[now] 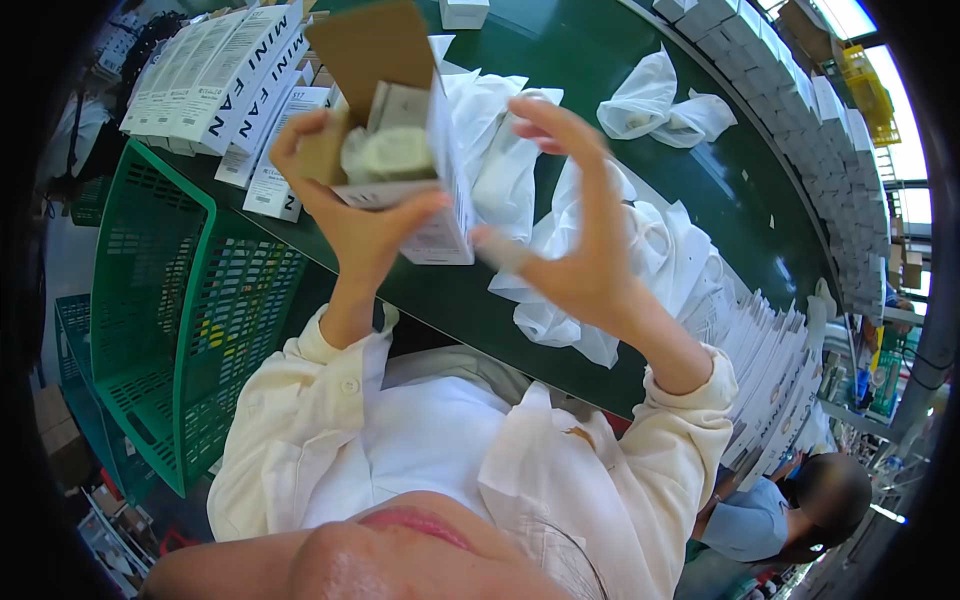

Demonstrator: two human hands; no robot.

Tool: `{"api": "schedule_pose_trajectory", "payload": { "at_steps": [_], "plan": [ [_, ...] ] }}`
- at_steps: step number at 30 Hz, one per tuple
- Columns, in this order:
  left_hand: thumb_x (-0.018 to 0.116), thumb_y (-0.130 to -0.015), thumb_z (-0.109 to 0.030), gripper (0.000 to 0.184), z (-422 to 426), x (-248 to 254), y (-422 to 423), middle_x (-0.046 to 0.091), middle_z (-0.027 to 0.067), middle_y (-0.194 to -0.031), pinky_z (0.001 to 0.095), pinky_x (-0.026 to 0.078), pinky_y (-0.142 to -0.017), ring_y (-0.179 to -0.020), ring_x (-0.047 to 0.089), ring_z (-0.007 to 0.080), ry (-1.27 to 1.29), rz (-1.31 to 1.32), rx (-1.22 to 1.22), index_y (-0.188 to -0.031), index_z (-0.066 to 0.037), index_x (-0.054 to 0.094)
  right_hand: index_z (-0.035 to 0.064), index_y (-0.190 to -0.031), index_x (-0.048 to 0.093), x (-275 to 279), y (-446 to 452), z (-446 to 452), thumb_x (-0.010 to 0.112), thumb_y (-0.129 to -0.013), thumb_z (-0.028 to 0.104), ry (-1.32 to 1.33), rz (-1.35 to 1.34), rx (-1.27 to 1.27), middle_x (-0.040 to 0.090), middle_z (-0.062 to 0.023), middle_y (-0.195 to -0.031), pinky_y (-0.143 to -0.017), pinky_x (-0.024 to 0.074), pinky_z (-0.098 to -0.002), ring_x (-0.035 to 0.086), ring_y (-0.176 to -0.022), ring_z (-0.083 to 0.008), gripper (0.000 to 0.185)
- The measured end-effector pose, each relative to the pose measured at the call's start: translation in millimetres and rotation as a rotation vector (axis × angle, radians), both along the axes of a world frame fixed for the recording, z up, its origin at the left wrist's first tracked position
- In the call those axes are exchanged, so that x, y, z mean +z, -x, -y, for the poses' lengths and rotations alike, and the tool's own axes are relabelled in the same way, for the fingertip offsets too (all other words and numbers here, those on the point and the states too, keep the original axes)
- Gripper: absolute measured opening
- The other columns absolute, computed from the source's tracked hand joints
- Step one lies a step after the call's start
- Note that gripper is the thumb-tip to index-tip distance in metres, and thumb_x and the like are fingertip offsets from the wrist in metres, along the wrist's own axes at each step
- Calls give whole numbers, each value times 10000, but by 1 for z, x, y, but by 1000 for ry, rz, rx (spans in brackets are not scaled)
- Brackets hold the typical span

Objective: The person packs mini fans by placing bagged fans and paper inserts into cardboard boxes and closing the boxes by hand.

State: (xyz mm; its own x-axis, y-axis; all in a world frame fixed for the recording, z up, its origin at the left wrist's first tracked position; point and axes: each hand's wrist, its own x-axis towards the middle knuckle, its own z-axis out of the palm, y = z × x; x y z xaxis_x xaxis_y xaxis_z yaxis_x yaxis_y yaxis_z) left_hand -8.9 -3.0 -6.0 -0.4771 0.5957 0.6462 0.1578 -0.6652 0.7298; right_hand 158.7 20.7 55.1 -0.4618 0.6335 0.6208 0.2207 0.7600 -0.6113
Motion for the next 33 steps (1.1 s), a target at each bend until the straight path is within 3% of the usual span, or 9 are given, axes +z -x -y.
{"api": "schedule_pose_trajectory", "payload": {
  "at_steps": [3,7,11,14,16,19,24,29,33],
  "plan": [
    [820,-666,-254,846,-21,11,7,479,177,-1190,313,424,-891,-1029,539,254,10,184,-262,-1311,-86,299,-1,-1236,430,-35,13,-3,734,-703,124,320,67,23,593,-136,-1075,-853,455,-318,573,-931,-246,626],
    [594,-876,-228,436,-38,-20,74,519,163,-1216,377,405,-928,-1045,537,291,276,-340,246,-1236,-10,483,-37,-1271,393,-27,16,-48,729,-744,216,844,-46,117,591,-159,-1107,-867,469,-348,600,-933,-259,673],
    [585,-843,-164,364,-24,-86,141,539,175,-1183,412,393,-942,-1067,520,329,695,-974,655,-1178,-33,531,-60,-1199,474,-30,12,-137,639,-835,360,1097,-514,-66,581,-200,-1112,-888,468,-359,599,-958,-288,579],
    [603,-827,-181,365,-3,-89,125,555,155,-1129,393,395,-909,-1038,517,298,653,-1198,891,-1165,-62,530,-33,-1180,519,-54,-22,-231,574,-852,309,781,-217,-323,567,-200,-1121,-894,440,-374,565,-1002,-309,477],
    [613,-815,-181,379,15,-84,124,554,151,-1124,389,395,-898,-1022,514,296,730,-1139,839,-1166,-68,527,-24,-1143,559,-77,-82,-294,559,-846,209,24,486,-665,576,-185,-1114,-894,445,-394,562,-1001,-326,378],
    [645,-778,-179,422,41,-72,119,551,137,-1110,377,394,-866,-975,505,293,935,-937,634,-1169,-85,517,52,-1191,524,-89,-126,-290,514,-803,12,-846,943,-904,587,-161,-1063,-932,435,-355,573,-975,-297,390],
    [693,-705,-170,520,63,-21,101,536,119,-1127,365,394,-830,-918,494,285,739,-808,593,-1180,-81,500,62,-1023,573,-143,-114,-263,605,-710,1,-773,1182,-204,599,-132,-962,-830,459,-360,578,-902,-290,321],
    [724,-635,-148,603,52,6,50,524,115,-1138,362,381,-848,-940,488,278,340,-656,300,-1188,-67,497,4,-1080,530,-42,-110,-219,658,-689,42,-78,-67,-474,585,-144,-1001,-801,487,-322,570,-916,-271,414],
    [756,-585,-142,679,21,-35,-12,505,156,-1156,357,365,-852,-970,476,289,215,-580,130,-1209,-78,496,-30,-1186,451,45,-128,-181,696,-772,144,85,-851,-256,530,-150,-1145,-855,486,-336,535,-1053,-246,512]
  ]
}}
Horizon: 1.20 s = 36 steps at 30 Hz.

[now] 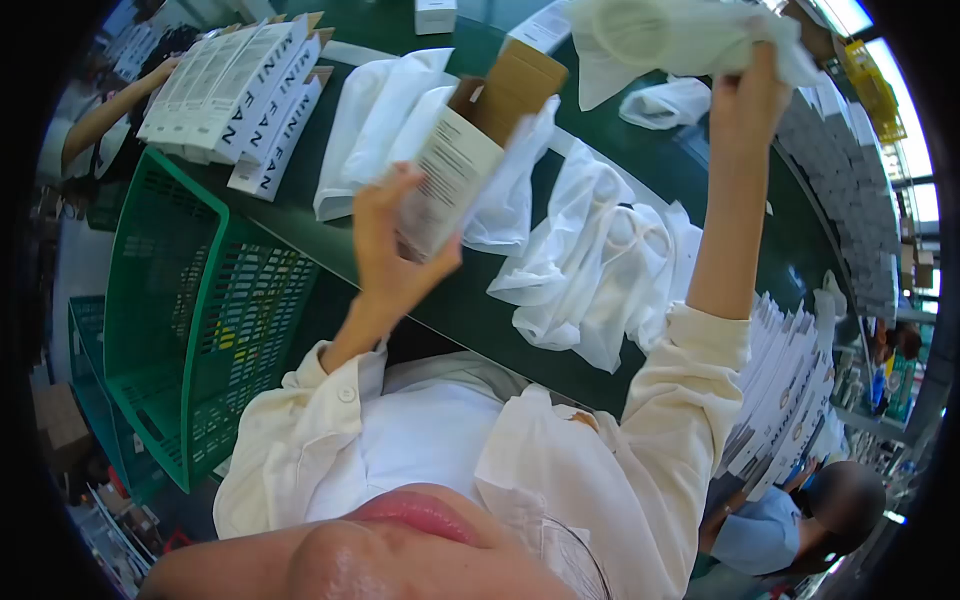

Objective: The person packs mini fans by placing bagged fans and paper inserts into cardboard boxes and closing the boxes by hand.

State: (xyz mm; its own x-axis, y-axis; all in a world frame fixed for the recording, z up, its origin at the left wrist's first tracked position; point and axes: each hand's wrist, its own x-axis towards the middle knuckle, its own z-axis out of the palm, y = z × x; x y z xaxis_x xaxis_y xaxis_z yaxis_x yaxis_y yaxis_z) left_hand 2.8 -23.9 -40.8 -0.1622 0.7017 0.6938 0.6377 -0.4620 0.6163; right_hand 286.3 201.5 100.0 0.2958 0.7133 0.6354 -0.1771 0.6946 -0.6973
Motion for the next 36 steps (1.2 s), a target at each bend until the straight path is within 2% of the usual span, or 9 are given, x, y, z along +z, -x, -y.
{"api": "schedule_pose_trajectory", "payload": {
  "at_steps": [6,9,12,17,22,25,28,31,36],
  "plan": [
    [785,-583,-166,720,-10,-60,-54,501,169,-1183,380,367,-884,-1029,468,292,-310,192,-27,-1223,-62,474,66,-1189,452,8,81,111,678,-823,216,13,90,-152,533,-137,-1121,-859,489,-383,539,-1039,-286,456],
    [807,-586,-207,765,-18,-25,-41,493,175,-1187,378,390,-875,-1024,489,297,-226,236,-119,-1236,-46,437,117,-1167,465,-6,102,128,663,-833,212,-19,228,-236,548,-130,-1084,-840,491,-387,557,-995,-294,399],
    [829,-589,-248,817,-18,0,-33,484,180,-1192,375,414,-866,-1018,511,303,-112,281,-193,-1248,-30,400,102,-1159,462,-4,102,144,651,-837,210,192,-22,-31,547,-129,-1080,-851,487,-374,554,-1013,-252,389],
    [875,-550,-324,959,-40,11,-36,465,182,-1193,349,467,-815,-955,571,300,273,141,-556,-1265,-11,318,97,-1133,487,-19,36,118,679,-826,247,-122,1226,-956,554,-113,-1048,-862,483,-349,560,-1002,-195,392],
    [933,-462,-249,1046,-21,13,-64,443,150,-1164,343,472,-834,-953,567,270,44,240,-465,-1251,-25,285,86,-1096,518,3,49,137,719,-786,227,13,-3,-410,582,-82,-1011,-821,484,-306,581,-931,-162,395],
    [934,-470,-246,1041,-15,11,-27,441,140,-1148,331,473,-812,-921,560,264,43,175,-398,-1237,-24,265,53,-957,588,-11,99,156,709,-663,54,-667,762,-344,620,-58,-927,-680,456,-254,560,-738,-186,318],
    [920,-506,-237,1016,-6,0,-22,424,132,-1145,335,451,-847,-953,532,270,174,277,-430,-1240,-41,245,60,-888,625,-18,116,177,683,-644,38,-541,1322,-211,634,-48,-889,-628,437,-258,544,-683,-224,252],
    [903,-536,-215,980,-9,12,-12,406,132,-1167,338,435,-875,-992,515,267,96,145,-368,-1252,-66,250,43,-841,618,-26,118,202,680,-658,52,107,1220,176,627,-68,-818,-633,437,-280,534,-641,-266,194],
    [886,-561,-180,942,-4,4,-10,394,127,-1181,343,431,-886,-1015,505,268,54,108,-374,-1255,-91,255,11,-862,629,-46,121,221,689,-710,74,158,787,167,621,-94,-869,-641,437,-290,517,-651,-241,175]
  ]
}}
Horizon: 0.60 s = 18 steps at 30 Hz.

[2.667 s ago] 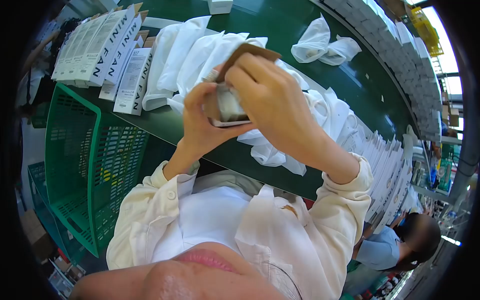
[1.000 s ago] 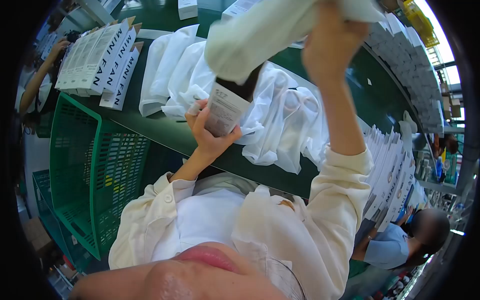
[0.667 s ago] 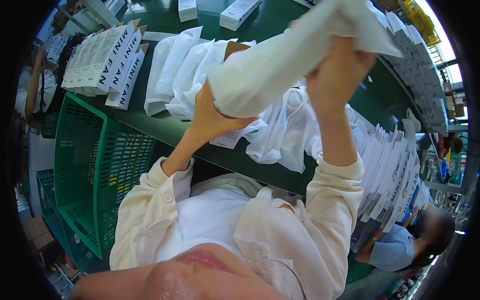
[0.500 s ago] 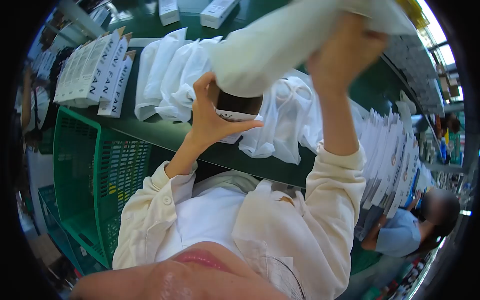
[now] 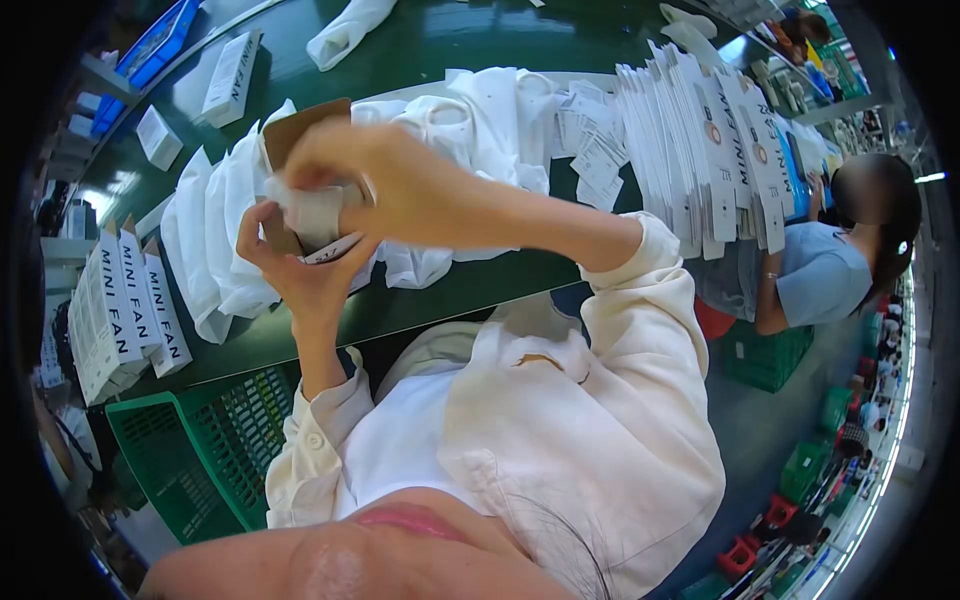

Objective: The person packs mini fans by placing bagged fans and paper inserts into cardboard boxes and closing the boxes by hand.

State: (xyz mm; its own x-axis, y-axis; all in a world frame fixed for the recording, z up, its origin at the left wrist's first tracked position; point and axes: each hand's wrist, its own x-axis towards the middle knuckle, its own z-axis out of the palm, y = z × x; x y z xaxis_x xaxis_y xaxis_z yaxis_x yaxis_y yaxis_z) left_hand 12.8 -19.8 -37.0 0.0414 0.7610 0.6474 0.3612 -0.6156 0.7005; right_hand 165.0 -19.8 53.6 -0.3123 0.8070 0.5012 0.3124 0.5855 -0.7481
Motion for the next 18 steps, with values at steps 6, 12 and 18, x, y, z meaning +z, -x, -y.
{"api": "schedule_pose_trajectory", "payload": {
  "at_steps": [6,12,18],
  "plan": [
    [890,-565,-191,917,-11,-21,-2,380,121,-1185,347,428,-898,-1038,491,275,-149,-240,-300,-1240,-99,276,16,-912,636,4,-10,23,686,-742,123,135,647,-5,640,-84,-915,-732,465,-285,565,-741,-218,207],
    [902,-559,-265,881,-5,11,2,438,117,-1180,359,435,-904,-1024,515,259,-53,82,-92,-1205,-89,328,32,-900,615,-42,-131,50,674,-773,108,-205,388,-986,620,-79,-853,-757,489,-313,577,-729,-245,159],
    [906,-543,-244,937,-17,16,14,382,115,-1196,381,392,-963,-1083,478,297,64,75,34,-1239,-122,291,29,-963,587,-110,-211,75,654,-806,107,140,546,-1049,624,-80,-901,-770,489,-320,584,-787,-239,187]
  ]
}}
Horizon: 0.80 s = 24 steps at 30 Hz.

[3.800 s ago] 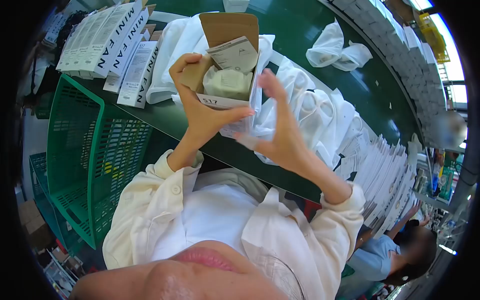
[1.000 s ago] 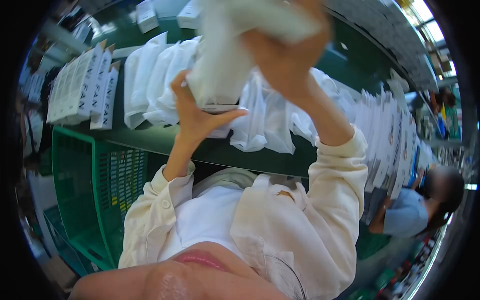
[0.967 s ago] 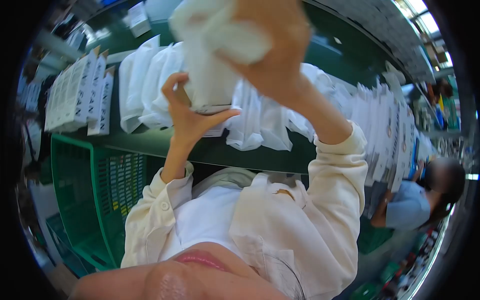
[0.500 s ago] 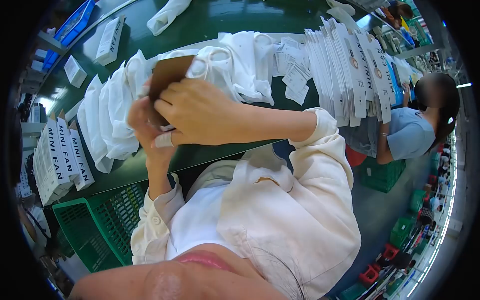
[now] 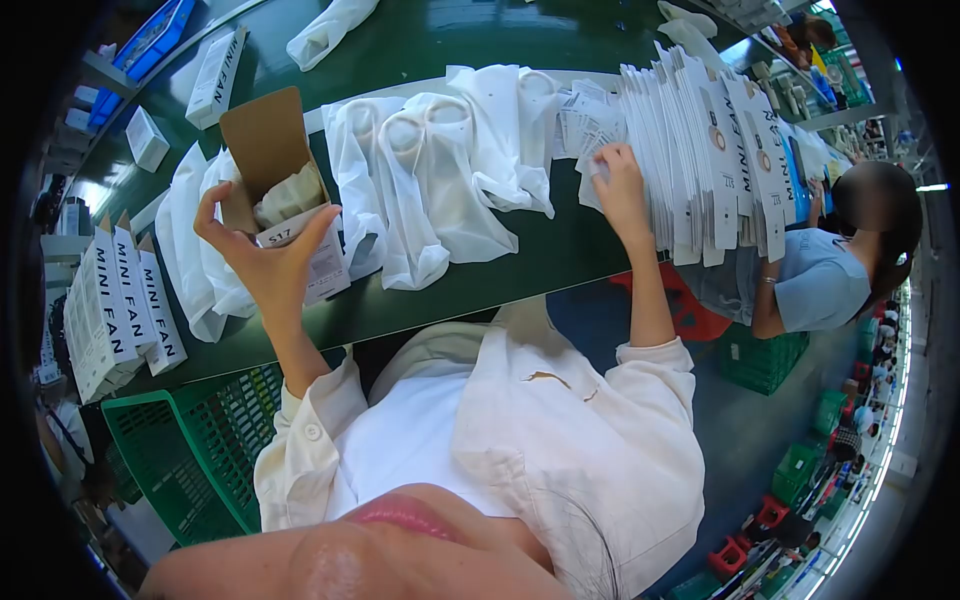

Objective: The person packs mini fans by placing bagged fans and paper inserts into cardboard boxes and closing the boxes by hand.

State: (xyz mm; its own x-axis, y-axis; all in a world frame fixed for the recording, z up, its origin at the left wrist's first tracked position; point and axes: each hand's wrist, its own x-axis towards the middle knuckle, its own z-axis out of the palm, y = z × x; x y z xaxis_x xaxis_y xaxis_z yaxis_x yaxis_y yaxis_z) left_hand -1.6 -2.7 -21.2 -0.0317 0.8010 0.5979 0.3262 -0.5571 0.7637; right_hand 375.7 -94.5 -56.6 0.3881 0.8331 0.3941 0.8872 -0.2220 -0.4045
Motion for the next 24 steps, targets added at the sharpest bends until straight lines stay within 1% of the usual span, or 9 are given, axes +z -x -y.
{"api": "schedule_pose_trajectory", "payload": {
  "at_steps": [2,7,11,12,15,17,18,21,24],
  "plan": [
    [910,-533,-243,951,-1,-1,2,383,117,-1198,387,393,-963,-1081,478,297,48,9,-8,-1244,-124,289,27,-976,579,8,-2,2,643,-821,117,151,-212,-27,627,-79,-926,-779,486,-324,584,-812,-241,191],
    [901,-555,-242,909,8,1,-28,407,134,-1210,341,445,-887,-1043,520,277,-120,-120,-35,-1227,-100,306,49,-1013,562,86,110,-42,576,-820,19,-864,201,315,642,-81,-1023,-757,489,-285,600,-872,-203,196],
    [880,-565,-224,808,13,-12,-44,502,123,-1082,320,477,-767,-883,565,263,-146,-114,73,-1171,-66,371,63,-953,536,109,188,-56,586,-830,68,-272,23,937,616,-92,-966,-731,445,-300,564,-805,-253,133],
    [870,-551,-233,762,12,-15,-46,554,111,-993,312,493,-686,-761,583,247,-230,-96,115,-1138,-40,423,65,-941,528,111,197,-59,597,-834,103,-30,82,1015,607,-100,-933,-722,430,-311,549,-769,-271,132],
    [856,-534,-188,756,6,-33,-56,562,104,-966,305,487,-684,-750,579,242,-258,46,70,-1138,-44,425,56,-940,526,133,188,-69,581,-871,180,231,-59,1128,583,-112,-953,-719,402,-357,511,-748,-288,151],
    [855,-557,-193,783,4,-22,-57,555,107,-967,311,485,-689,-746,576,242,-359,7,-3,-1169,-42,390,60,-1068,513,141,179,-83,619,-857,243,652,131,1174,572,-119,-1050,-824,424,-370,550,-850,-302,299],
    [855,-565,-194,792,3,-17,-52,552,109,-968,313,485,-691,-745,575,242,-390,-11,-14,-1179,-41,379,60,-1068,513,138,181,-86,619,-857,243,652,141,1220,572,-119,-1050,-824,424,-370,550,-850,-302,299],
    [833,-628,-156,784,-3,6,-33,505,177,-1160,336,440,-873,-985,555,298,-146,219,92,-1215,-90,316,26,-1161,458,121,183,-88,687,-774,181,-38,-148,1171,557,-132,-1078,-857,433,-367,562,-897,-301,475],
    [824,-659,-175,888,-20,37,-23,495,221,-1222,345,426,-930,-1033,559,315,-99,463,16,-1308,-98,224,22,-1290,368,92,196,-99,751,-710,165,-95,-250,1100,540,-161,-1146,-931,422,-379,549,-1027,-299,709]
  ]
}}
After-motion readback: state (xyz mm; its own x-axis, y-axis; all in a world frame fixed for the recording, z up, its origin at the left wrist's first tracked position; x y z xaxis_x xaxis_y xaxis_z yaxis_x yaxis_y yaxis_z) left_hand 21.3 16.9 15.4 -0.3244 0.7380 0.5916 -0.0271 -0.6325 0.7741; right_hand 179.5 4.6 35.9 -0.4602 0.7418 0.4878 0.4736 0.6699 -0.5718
